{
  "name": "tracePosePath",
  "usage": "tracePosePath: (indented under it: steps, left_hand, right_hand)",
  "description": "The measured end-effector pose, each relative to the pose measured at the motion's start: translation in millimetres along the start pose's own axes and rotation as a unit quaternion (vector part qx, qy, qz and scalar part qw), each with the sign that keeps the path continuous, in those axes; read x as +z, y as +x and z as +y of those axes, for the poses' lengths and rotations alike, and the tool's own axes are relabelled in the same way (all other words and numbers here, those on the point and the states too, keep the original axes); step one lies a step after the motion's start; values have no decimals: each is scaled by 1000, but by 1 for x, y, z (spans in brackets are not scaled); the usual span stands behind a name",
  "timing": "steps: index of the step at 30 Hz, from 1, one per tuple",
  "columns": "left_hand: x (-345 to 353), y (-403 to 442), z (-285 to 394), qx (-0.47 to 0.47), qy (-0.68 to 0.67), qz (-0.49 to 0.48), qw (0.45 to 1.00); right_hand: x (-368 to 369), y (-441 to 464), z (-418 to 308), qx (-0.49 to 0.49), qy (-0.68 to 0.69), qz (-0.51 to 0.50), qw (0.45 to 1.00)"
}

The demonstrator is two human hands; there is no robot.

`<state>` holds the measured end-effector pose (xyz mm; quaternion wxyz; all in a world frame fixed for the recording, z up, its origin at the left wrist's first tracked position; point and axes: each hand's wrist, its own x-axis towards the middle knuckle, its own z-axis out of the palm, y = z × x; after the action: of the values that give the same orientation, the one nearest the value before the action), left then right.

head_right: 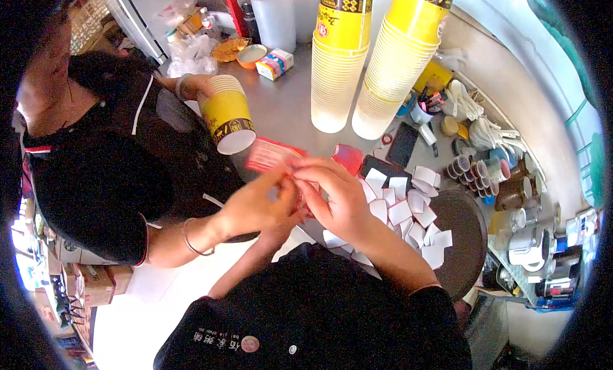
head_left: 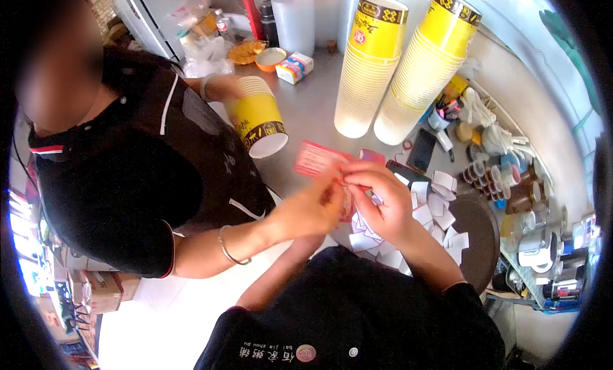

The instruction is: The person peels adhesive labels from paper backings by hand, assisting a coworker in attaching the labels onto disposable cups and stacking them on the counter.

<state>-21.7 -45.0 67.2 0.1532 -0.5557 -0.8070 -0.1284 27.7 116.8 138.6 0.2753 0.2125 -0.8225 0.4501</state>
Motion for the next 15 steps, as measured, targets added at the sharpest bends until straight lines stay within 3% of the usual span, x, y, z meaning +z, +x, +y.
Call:
tracePosePath:
  steps: [1, 2, 3, 4, 5, 7, 8, 9, 11, 15]
  left_hand:
    - [36, -17, 10, -214, -361, 40, 907]
    - [40, -18, 21, -361, -521, 155, 758]
    - [40, -26, 31, -429, -651, 133, 612]
    - [40, -29, 30, -436, -664, 126, 595]
    - [34, -29, 31, -437, -665, 124, 593]
    - [22, -25, 33, -429, -670, 129, 592]
    - [17, -25, 34, -432, -666, 118, 597]
    - [10, -23, 36, -432, -667, 115, 596]
    - [-2, -19, 39, -413, -692, 101, 583]
    - [-9, -25, 36, -388, -720, 118, 563]
  right_hand:
    - [0, -1, 0, 8, 0, -1, 1000]
    - [1, -2, -2, 51, 49, 52, 996]
    - [2, -3, -2, 93, 97, 105, 985]
    - [-3, -13, 17, 79, 11, 88, 993]
    - [4, -22, 27, 83, 11, 88, 993]
    - [14, -39, 36, 230, -34, 51, 971]
    - [19, -38, 25, 360, 151, 40, 920]
    - [20, -40, 27, 363, 150, 42, 919]
    - [22, -45, 31, 386, 343, -5, 857]
    - [15, -37, 24, 351, 332, 57, 874]
